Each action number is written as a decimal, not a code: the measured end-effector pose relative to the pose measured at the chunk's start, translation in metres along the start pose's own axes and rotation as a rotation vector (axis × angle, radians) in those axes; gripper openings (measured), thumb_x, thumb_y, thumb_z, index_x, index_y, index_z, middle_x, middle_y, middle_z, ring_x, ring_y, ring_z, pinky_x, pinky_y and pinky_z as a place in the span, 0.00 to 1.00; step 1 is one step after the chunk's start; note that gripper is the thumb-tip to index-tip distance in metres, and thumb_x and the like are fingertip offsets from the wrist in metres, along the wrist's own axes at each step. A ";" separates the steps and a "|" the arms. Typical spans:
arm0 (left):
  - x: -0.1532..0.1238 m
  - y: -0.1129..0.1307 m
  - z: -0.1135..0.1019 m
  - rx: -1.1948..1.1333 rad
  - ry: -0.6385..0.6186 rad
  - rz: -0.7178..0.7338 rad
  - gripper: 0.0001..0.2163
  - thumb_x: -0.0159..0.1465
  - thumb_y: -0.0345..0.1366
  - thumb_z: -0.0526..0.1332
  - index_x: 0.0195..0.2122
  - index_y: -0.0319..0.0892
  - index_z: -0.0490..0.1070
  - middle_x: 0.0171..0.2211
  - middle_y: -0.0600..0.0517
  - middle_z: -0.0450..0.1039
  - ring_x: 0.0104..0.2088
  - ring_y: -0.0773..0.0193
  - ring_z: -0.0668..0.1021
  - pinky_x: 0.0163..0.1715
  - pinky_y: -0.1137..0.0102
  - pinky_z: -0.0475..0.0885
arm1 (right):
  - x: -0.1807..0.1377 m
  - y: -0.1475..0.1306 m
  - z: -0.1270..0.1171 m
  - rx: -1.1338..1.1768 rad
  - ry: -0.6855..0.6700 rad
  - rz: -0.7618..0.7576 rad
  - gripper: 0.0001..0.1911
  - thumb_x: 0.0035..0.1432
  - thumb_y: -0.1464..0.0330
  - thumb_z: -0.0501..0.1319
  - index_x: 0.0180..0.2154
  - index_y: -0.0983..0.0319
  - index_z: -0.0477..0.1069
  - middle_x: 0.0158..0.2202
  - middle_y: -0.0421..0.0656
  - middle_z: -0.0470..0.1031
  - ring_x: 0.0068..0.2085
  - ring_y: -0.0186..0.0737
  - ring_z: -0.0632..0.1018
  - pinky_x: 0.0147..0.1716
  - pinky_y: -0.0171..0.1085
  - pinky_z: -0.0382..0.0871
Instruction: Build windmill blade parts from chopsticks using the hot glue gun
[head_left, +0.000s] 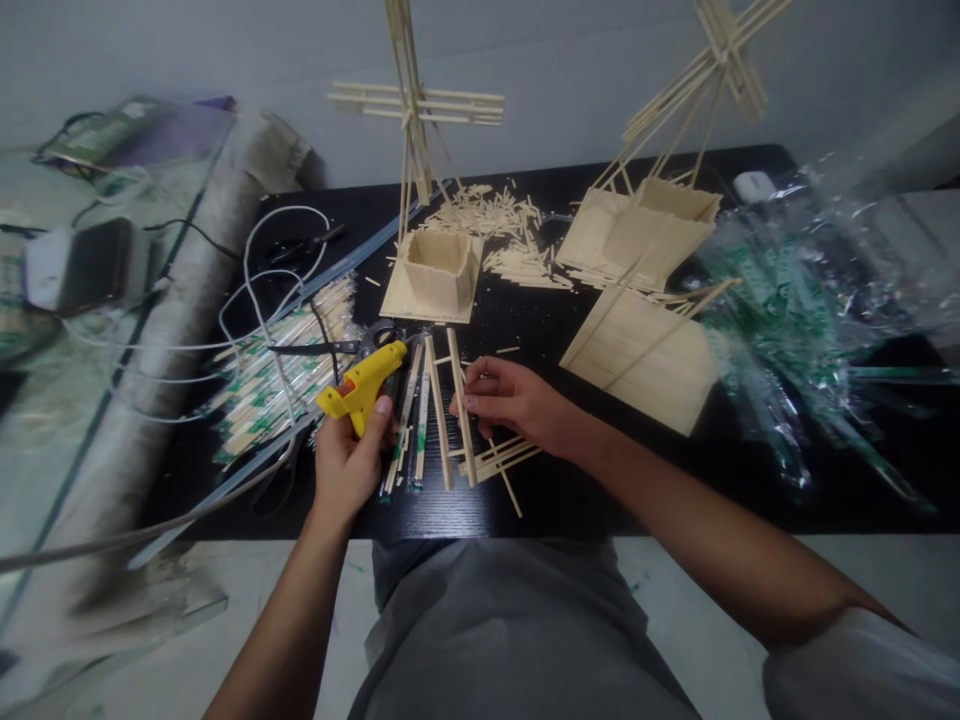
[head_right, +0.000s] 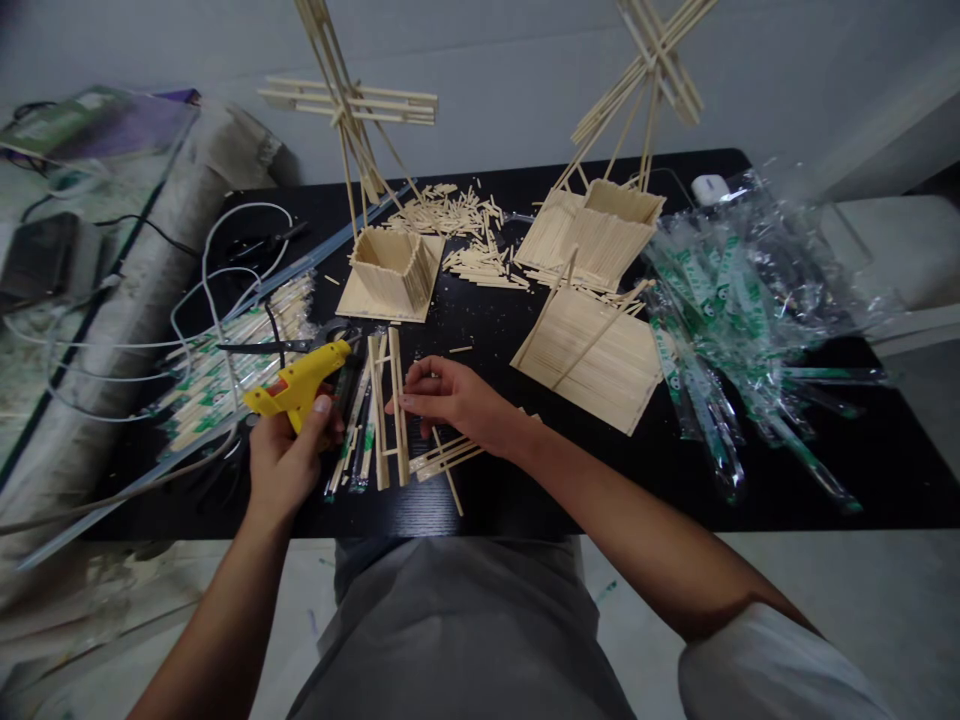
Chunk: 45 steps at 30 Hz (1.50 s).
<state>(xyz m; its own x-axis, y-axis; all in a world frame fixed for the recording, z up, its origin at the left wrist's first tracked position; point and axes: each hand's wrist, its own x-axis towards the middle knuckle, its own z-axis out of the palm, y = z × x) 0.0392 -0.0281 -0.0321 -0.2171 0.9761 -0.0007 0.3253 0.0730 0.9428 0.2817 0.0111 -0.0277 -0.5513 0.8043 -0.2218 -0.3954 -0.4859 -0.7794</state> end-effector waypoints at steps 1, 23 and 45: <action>0.000 0.000 0.000 0.000 0.002 -0.001 0.21 0.64 0.57 0.69 0.41 0.41 0.76 0.25 0.54 0.75 0.22 0.64 0.76 0.24 0.69 0.73 | 0.000 0.000 0.000 -0.002 0.000 0.004 0.22 0.52 0.63 0.80 0.38 0.60 0.70 0.35 0.42 0.84 0.35 0.35 0.81 0.27 0.29 0.73; 0.001 -0.003 -0.002 -0.010 -0.025 0.028 0.21 0.67 0.57 0.67 0.43 0.42 0.76 0.26 0.54 0.75 0.22 0.65 0.75 0.24 0.68 0.71 | -0.003 0.000 -0.005 0.250 -0.221 0.122 0.14 0.60 0.66 0.77 0.45 0.64 0.81 0.36 0.40 0.76 0.37 0.32 0.80 0.33 0.29 0.73; 0.000 -0.001 -0.001 0.007 -0.007 0.010 0.22 0.65 0.57 0.68 0.42 0.41 0.78 0.25 0.53 0.75 0.23 0.63 0.76 0.25 0.68 0.73 | -0.006 -0.009 0.002 0.348 -0.281 0.176 0.04 0.66 0.71 0.67 0.37 0.65 0.77 0.28 0.40 0.69 0.28 0.32 0.70 0.31 0.31 0.72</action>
<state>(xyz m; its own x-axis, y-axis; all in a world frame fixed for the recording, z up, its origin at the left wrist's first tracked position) 0.0375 -0.0281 -0.0330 -0.2071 0.9783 0.0059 0.3336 0.0650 0.9405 0.2871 0.0096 -0.0184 -0.7901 0.5992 -0.1289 -0.4741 -0.7308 -0.4911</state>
